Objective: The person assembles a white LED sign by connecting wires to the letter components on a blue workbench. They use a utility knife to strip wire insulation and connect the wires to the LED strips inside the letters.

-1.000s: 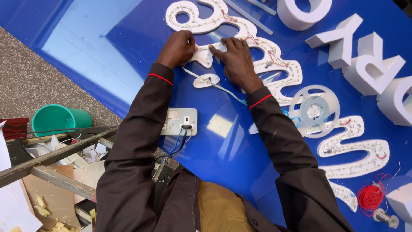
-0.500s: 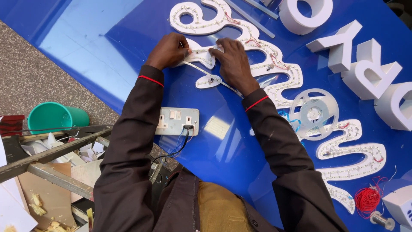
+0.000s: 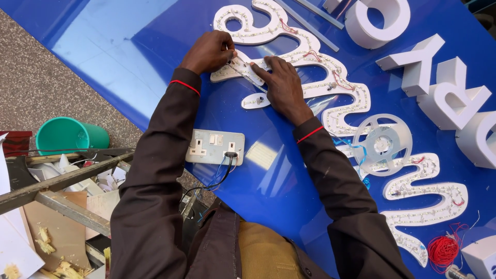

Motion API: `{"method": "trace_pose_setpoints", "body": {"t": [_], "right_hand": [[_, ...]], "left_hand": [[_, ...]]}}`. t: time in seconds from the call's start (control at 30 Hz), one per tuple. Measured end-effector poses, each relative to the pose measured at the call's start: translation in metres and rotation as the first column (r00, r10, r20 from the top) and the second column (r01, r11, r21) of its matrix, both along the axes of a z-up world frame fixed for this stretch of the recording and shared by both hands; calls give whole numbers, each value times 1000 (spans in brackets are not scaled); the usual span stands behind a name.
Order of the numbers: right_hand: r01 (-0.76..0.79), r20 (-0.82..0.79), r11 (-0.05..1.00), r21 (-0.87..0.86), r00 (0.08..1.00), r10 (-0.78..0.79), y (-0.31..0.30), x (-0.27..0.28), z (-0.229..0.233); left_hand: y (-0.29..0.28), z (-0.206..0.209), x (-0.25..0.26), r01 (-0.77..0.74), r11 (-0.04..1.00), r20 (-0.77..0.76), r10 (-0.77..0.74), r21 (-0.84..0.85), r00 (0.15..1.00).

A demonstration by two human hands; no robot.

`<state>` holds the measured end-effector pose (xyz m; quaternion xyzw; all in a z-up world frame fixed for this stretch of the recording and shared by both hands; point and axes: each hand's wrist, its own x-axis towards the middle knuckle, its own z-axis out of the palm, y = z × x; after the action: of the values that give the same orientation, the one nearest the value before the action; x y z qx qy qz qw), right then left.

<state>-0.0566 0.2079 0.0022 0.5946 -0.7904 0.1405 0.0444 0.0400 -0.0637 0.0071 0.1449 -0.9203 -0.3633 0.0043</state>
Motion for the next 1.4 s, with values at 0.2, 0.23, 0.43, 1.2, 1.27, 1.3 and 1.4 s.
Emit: {"method": "trace_pose_setpoints", "body": {"t": [0.2, 0.23, 0.43, 1.2, 1.27, 1.3, 1.4], "right_hand": [[8, 84, 999, -44, 996, -4, -5, -9, 0], [-6, 111, 996, -89, 994, 16, -6, -14, 0], [0, 111, 998, -66, 994, 7, -6, -22, -1], [-3, 250, 991, -133, 968, 36, 0, -22, 2], [-6, 236, 989, -146, 971, 40, 0, -23, 2], [-16, 241, 985, -170, 969, 57, 0, -24, 2], [-12, 277, 979, -204, 958, 69, 2, -25, 2]], "left_hand": [[-3, -15, -6, 40, 999, -54, -42, -24, 998], [-3, -16, -7, 42, 999, -62, -43, -32, 997], [0, -4, -2, 77, 995, 0, -77, 63, 997], [33, 25, 40, -35, 951, 35, 26, 307, 999], [38, 28, 42, -14, 951, 30, 5, 307, 1000], [40, 28, 43, -16, 945, 2, 16, 327, 1000], [44, 26, 42, -24, 922, -60, 51, 387, 997]]}}
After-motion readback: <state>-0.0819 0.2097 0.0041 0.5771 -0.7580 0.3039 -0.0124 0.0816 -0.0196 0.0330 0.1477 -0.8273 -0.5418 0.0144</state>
